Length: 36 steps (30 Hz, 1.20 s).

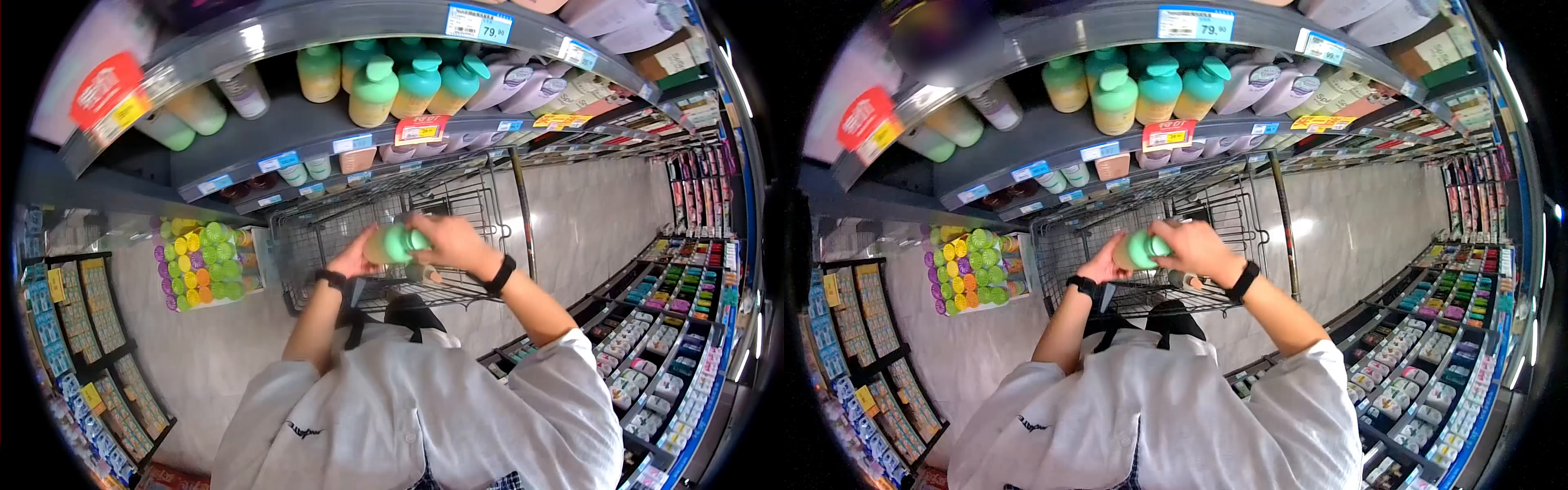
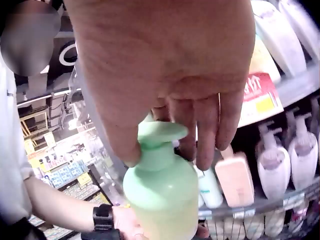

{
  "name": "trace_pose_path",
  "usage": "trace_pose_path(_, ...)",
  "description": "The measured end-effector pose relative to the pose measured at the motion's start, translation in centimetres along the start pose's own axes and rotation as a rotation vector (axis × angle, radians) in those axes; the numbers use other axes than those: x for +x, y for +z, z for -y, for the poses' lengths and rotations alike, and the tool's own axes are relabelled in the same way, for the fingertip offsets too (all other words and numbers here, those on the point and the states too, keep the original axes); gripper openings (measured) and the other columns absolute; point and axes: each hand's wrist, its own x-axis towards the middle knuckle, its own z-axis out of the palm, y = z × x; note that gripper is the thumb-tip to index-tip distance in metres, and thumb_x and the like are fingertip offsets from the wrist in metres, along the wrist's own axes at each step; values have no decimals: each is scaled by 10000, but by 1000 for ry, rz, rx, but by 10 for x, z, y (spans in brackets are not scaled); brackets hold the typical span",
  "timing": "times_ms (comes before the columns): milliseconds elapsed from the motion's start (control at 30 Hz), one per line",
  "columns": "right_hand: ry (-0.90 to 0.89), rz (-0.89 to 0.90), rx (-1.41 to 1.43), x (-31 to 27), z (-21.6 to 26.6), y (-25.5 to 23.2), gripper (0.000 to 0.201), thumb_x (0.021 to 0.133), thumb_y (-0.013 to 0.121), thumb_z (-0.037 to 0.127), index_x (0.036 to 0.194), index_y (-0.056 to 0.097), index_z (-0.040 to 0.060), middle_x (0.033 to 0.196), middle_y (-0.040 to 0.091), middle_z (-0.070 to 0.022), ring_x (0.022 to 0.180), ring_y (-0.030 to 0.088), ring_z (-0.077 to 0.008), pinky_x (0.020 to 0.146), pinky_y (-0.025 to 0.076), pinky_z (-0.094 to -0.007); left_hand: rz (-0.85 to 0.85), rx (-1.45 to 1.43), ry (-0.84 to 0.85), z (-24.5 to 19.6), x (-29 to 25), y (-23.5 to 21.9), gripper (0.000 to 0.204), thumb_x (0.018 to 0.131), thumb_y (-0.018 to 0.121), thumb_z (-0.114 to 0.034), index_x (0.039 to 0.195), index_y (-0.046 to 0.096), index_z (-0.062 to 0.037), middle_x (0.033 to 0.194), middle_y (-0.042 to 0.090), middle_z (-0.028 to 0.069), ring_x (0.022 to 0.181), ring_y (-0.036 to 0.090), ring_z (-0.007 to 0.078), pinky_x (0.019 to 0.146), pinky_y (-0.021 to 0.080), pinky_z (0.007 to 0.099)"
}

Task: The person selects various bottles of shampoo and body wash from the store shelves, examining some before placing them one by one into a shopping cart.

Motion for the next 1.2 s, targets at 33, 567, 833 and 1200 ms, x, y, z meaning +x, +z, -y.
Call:
trace_pose_path(33, 29, 84, -14, -7, -14, 9, 366, 726, 695, 245, 1017, 521, 109, 813, 626, -134, 685, 626, -339, 590, 502, -429, 14, 25, 15, 13, 13, -1, 605, 849, 402, -700, 938, 586, -131, 655, 613, 41, 469, 584, 189, 376, 383, 244)
trace_pose_path(567, 288, 75, -57, 49, -299, 218, 312, 727, 682, 219, 1002, 578, 116, 741, 647, -152, 716, 651, -307, 612, 512, -413, -378, 189, 160, 16, 261, -48, 732, 947, 377, -517, 1476, 136, -72, 1515, 186, 137, 1376, 248, 302, 1101, 264, 438)
trace_pose_path(833, 350, 186, -108, 47, -369, 305, 283, 803, 572, 136, 1085, 550, 133, 792, 666, -140, 762, 664, -307, 653, 524, -411, -374, 184, 17, 36, 331, -72, 648, 965, 320, -494, 1481, 170, -131, 1542, 140, 66, 1411, 154, 273, 1117, 185, 457)
trace_pose_path(1200, 349, 69, -125, 5, -309, 276, 397, 746, 651, 347, 1051, 590, 100, 976, 611, -91, 1049, 527, -268, 886, 410, -431, -367, 122, -104, 79, 312, -109, 652, 945, 419, -417, 1469, 202, -95, 1472, 274, 117, 1346, 290, 267, 1070, 290, 410)
